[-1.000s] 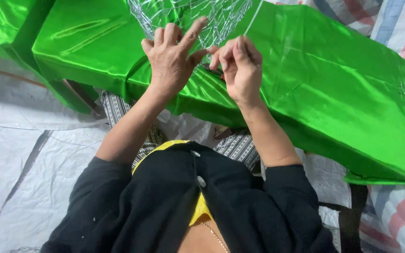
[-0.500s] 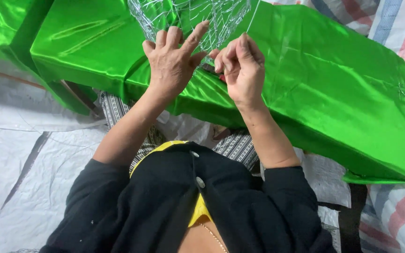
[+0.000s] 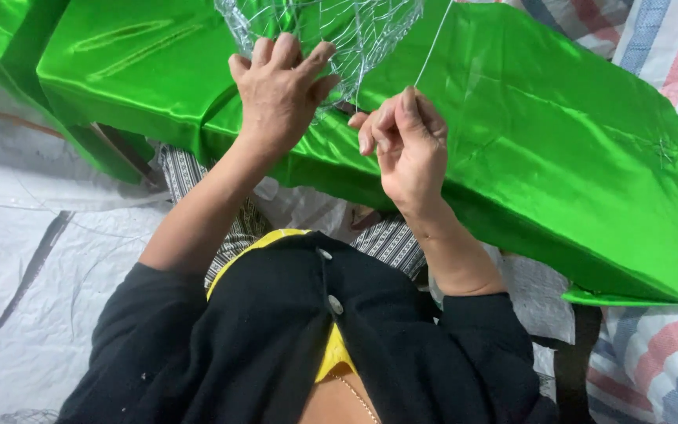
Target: Fabricating a wire cage by bending and cutting wire strands to form a structure.
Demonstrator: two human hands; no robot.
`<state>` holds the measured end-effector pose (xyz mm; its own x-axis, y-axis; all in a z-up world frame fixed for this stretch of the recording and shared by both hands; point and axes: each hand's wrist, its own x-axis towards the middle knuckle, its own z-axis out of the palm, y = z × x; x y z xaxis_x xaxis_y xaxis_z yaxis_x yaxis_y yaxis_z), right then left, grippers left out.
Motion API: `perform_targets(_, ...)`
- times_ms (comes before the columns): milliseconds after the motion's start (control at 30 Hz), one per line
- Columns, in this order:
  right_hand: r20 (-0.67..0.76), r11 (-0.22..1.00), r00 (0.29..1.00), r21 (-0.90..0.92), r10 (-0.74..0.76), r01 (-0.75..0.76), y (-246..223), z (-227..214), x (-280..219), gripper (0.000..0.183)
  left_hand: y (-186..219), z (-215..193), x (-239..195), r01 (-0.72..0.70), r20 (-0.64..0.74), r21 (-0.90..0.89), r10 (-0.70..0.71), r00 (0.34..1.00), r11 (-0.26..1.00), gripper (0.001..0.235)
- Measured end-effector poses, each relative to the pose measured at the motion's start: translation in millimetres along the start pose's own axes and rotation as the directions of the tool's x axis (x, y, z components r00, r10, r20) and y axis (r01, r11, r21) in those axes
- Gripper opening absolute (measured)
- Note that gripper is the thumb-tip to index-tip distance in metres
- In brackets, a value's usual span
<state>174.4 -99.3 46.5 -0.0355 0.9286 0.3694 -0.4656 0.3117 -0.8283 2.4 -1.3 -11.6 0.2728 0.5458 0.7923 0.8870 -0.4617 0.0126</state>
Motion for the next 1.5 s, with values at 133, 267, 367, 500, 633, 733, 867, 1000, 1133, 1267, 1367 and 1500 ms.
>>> perform_targets(133, -0.021, 0.993, 0.999, 0.111, 0.037, -0.035, 6.1, -1.8, 0.1, 0.031, 3.6, -1.0, -2.1, 0.030, -0.008, 0.017, -0.029, 1.000, 0.999, 0.051)
perform_targets(267, -0.009, 0.985, 1.000, 0.173, 0.016, -0.015, 15.2, 2.0, -0.1, 0.034, 4.6, 7.6, -7.5, 0.037, 0.030, 0.064, -0.039, 0.999, 0.997, 0.063)
perform_targets(367, -0.033, 0.981, 0.999, 0.193, 0.038, -0.031, 15.8, 1.6, -1.4, 0.033, 4.6, 10.5, -14.9, 0.042, -0.011, 0.030, -0.042, 0.999, 0.999, 0.054)
perform_targets(500, 0.014, 0.993, 0.997, 0.090, -0.075, 0.073, 5.5, -14.1, 8.9, 0.029, -0.9, 12.6, -13.7, 0.081, -0.104, 0.019, -0.078, 0.991, 0.997, 0.048)
perform_targets(633, -0.034, 0.974, 0.998, 0.219, 0.060, -0.051, 0.8, -28.8, 22.0, 0.031, -6.2, 10.4, -7.3, -0.045, -0.109, 0.169, 0.064, 0.992, 0.985, 0.062)
perform_targets(733, 0.025, 0.956, 0.996, 0.278, 0.088, -0.091, -0.9, -29.4, 26.4, 0.029, -0.3, -32.7, 27.7, -0.293, 0.113, -0.050, 0.297, 0.948, 0.955, 0.065)
perform_targets(867, 0.011, 0.949, 0.996, 0.303, 0.091, -0.090, 2.3, -34.4, 29.0, 0.030, -4.5, -33.1, 56.6, -0.475, 0.014, -0.087, 0.477, 0.879, 0.876, 0.012)
perform_targets(1000, 0.013, 0.927, 0.992, 0.355, 0.123, -0.119, 2.4, -42.6, 29.2, 0.031, -20.3, -21.1, 74.1, -0.643, 0.109, -0.159, 0.661, 0.743, 0.749, 0.015)
perform_targets(1133, 0.004, 0.922, 0.995, 0.374, 0.101, -0.095, 2.5, -52.1, 26.8, 0.031, -35.5, -13.7, 94.7, -0.569, 0.338, -0.442, 0.716, 0.611, 0.693, 0.035)
perform_targets(1267, -0.058, 0.915, 0.990, 0.394, 0.125, -0.092, -2.6, -60.9, 25.4, 0.028, -40.4, -10.7, 95.0, -0.639, 0.316, -0.395, 0.751, 0.579, 0.659, 0.059)
perform_targets(1367, -0.044, 0.893, 0.992, 0.442, 0.119, -0.088, -3.4, -57.2, 21.9, 0.029, -34.2, -16.1, 92.4, -0.719, 0.263, -0.206, 0.745, 0.613, 0.664, 0.064)
perform_targets(1500, -0.021, 0.900, 0.995, 0.429, 0.093, -0.075, -6.4, -53.5, 17.3, 0.030, -25.0, -19.8, 91.5, -0.752, 0.072, -0.234, 0.782, 0.619, 0.617, 0.038)
